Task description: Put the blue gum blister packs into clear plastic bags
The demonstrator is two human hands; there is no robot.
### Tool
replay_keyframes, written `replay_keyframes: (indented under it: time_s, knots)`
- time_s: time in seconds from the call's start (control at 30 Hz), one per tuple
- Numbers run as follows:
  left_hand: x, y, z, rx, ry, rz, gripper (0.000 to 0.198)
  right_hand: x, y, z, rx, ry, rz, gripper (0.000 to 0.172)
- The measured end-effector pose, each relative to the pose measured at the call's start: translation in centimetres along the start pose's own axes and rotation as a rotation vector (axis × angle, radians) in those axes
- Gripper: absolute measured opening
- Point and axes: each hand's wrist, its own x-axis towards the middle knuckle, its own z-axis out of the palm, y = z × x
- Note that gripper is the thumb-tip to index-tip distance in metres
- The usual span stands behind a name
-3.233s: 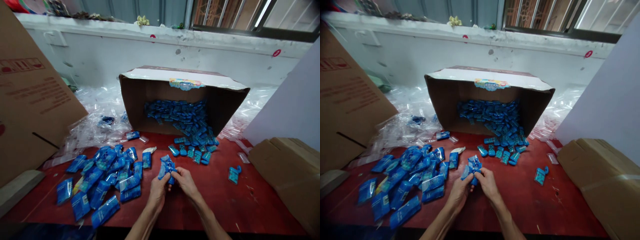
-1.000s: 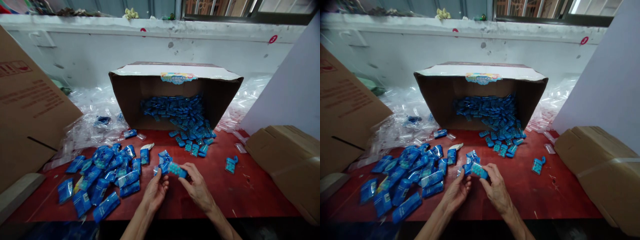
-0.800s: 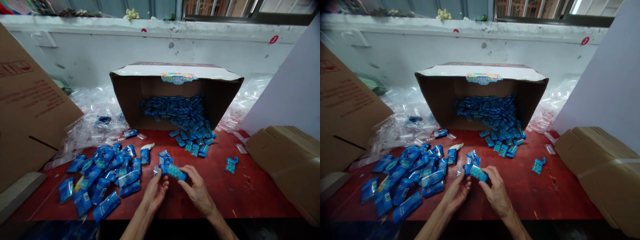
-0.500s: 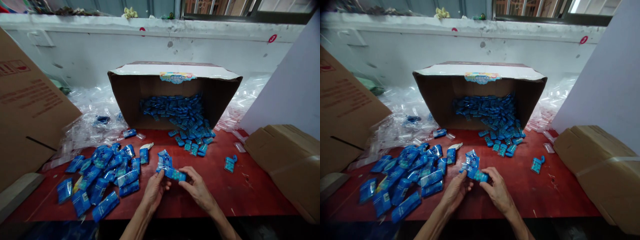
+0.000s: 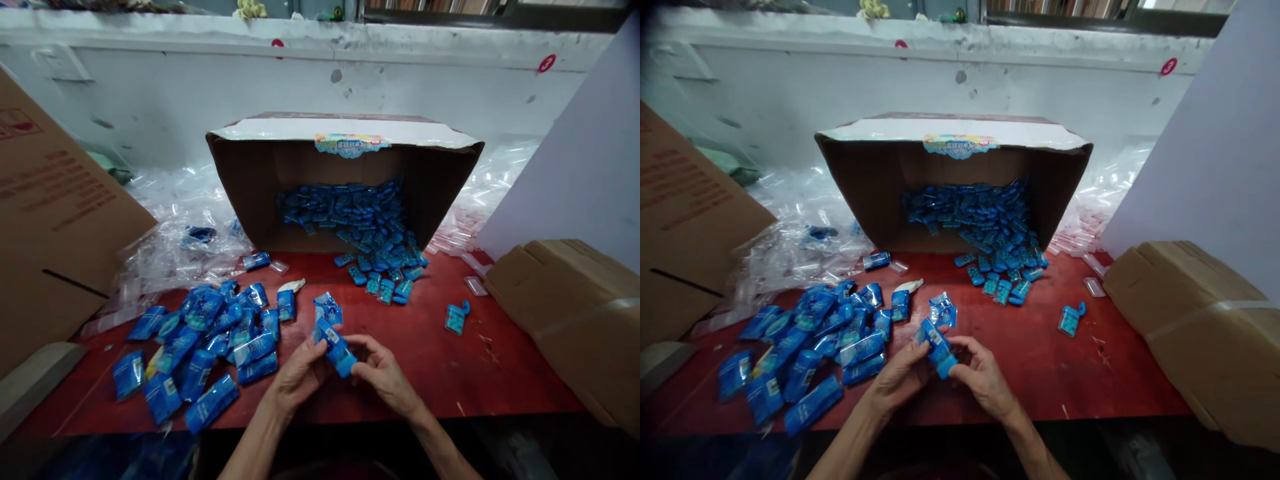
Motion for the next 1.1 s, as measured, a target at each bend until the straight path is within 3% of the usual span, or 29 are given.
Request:
replay_keyframes:
  time_s: [0.1, 0.17, 0.4, 0.57, 0.7, 0.87, 1.0, 1.1]
  knots:
    - [-0.1, 0.2, 0.9, 0.05, -0.059, -0.002, 0.025, 0.7, 0.0, -0.6, 0.143, -0.034, 0.078, 0.035]
    - [0.0, -0.3, 1.4, 0.063, -0.07, 0.025, 0.021, 1.0, 0.5, -0.6, 0.154, 0.023, 0.061, 0.037]
    - [0.3, -3.2, 1.8, 0.052, 0.064, 0.164, 0.014, 0.2, 2.5, 0.2, 0.045, 0.169, 0.05, 0.047]
    - [0.2, -3.5, 2.7, 0.075, 0.116, 0.2, 0.016, 0.0, 2.5, 0.6, -0.09, 0.24, -0.031, 0.043]
    - [0.3, -2.9, 2.7, 0.061, 0.126, 0.153, 0.02, 0.9, 2.6, 0.2, -0.009, 0.19, -0.019, 0.043]
    - [0.7, -2.4, 2.3, 0.052, 0.023, 0.14, 0.025, 1.9, 1.6, -0.9, 0.102, -0.026, 0.023, 0.054]
    - [0.6, -2.9, 2.4, 0.044, 0.115, 0.203, 0.025, 1.9, 0.4, 0.0, -0.027, 0.024, -0.047, 0.038]
    - [0.5, -2.1, 1.8, 0.069, 0.265, 0.252, 0.029, 2.6, 0.0, 0.9, -0.161, 0.036, -0.115, 0.032]
